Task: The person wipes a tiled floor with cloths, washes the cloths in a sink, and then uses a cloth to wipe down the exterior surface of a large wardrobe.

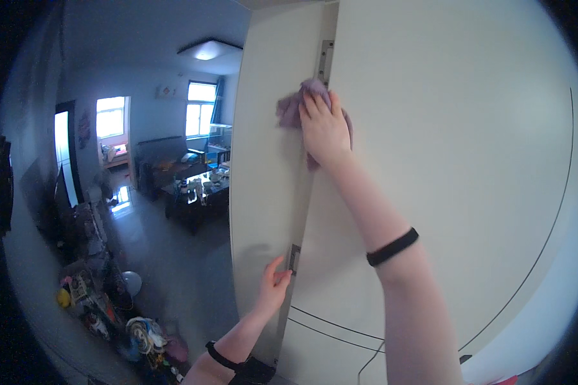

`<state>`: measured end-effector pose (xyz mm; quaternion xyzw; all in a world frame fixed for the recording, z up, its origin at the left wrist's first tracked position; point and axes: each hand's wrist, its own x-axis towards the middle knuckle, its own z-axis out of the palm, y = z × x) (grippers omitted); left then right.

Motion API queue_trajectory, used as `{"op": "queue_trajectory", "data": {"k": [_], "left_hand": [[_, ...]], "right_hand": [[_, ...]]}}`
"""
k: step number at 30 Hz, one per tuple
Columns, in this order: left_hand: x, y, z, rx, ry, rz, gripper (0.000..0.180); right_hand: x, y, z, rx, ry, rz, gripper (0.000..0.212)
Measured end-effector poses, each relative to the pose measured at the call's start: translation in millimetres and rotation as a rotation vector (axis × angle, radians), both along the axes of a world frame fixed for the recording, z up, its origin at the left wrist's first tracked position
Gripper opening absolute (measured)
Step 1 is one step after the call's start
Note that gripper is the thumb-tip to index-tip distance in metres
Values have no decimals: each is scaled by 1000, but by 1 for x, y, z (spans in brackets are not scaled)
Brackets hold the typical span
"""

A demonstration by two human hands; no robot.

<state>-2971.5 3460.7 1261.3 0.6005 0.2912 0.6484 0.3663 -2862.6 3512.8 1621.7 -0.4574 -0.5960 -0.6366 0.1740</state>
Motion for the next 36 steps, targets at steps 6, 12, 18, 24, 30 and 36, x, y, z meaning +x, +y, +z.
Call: {"op": "queue_trajectory", "data": {"k": [6, 12, 18, 24, 30, 36], "left_hand": [[-41, 51, -12, -36, -100, -76, 45], [-70, 89, 1, -3, -137, -124, 45], [-80, 90, 44, 62, -44, -135, 43], [-56, 65, 88, 215, -27, -231, 42], [0, 40, 120, 802, 204, 37, 44], [43, 31, 143, 1013, 349, 263, 42]], "right_hand": [[-75, 84, -62, -192, 35, 87, 49], [-81, 113, -132, -587, -501, 51, 43], [-78, 65, 80, -145, -98, -91, 45], [-33, -7, 168, 148, -45, -196, 37], [26, -44, 131, 145, 76, -124, 59], [167, -127, 174, 626, 396, -257, 54]]}}
